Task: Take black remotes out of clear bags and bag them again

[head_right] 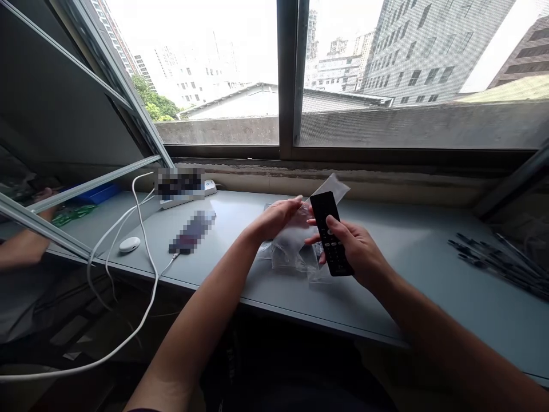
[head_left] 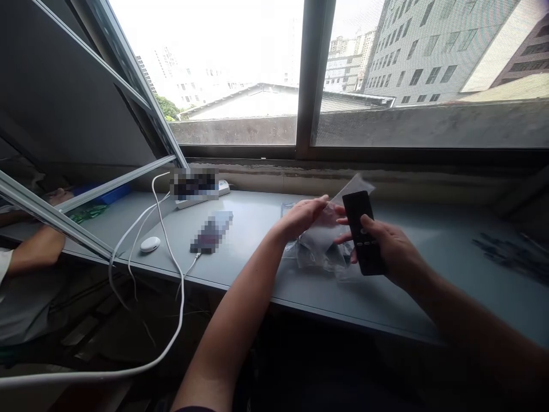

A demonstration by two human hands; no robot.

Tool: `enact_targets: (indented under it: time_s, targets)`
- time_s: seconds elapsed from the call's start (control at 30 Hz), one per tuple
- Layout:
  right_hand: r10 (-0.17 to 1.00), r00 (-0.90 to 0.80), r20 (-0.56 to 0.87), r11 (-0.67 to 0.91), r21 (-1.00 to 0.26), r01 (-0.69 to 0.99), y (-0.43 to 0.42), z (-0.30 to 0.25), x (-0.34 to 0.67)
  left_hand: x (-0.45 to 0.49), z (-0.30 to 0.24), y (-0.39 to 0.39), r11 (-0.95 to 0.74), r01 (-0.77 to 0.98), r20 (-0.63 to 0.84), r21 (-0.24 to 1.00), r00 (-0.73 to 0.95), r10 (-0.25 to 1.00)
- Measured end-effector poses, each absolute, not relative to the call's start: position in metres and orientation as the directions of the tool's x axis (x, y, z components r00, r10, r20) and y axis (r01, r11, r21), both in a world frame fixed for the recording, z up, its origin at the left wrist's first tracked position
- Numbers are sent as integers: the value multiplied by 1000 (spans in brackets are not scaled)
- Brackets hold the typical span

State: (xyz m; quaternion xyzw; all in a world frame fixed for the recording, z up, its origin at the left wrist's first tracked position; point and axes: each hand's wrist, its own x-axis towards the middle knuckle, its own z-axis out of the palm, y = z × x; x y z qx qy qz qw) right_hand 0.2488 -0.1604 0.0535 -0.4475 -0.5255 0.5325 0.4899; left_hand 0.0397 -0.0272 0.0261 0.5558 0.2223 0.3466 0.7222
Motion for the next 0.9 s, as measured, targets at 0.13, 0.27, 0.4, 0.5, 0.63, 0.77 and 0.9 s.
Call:
enact_targets:
  time_s: [0.13,0.27,0.4,0.5,0.63,0.77,0.9]
  targets:
    - [993,-118,31,28,-999,-32,-161,55,248,41,24,-24,194,-244,31,950,691,722]
    - [996,-70,60,57,-998,-38,-161,53,248,41,24,-25,144,-281,71,949,632,772]
    - [996,52,68,72,-995,-72,-158,51,249,42,30,-26,160,-364,34,917,473,881]
    - [995,103,17,27,-995,-99,-155,50,250,44,34,-27,167,-416,7,894,386,922]
    - [1000,24,-15,-11,-990,-143,-153,47,251,45,31,-27,171,-385,-1,907,402,915]
    - [998,-58,-2,-9,-992,-130,-156,44,251,43,25,-28,114,-238,15,964,480,877]
    - [996,-89,26,18,-995,-96,-159,45,250,38,24,-30,-14,-106,72,994,565,822]
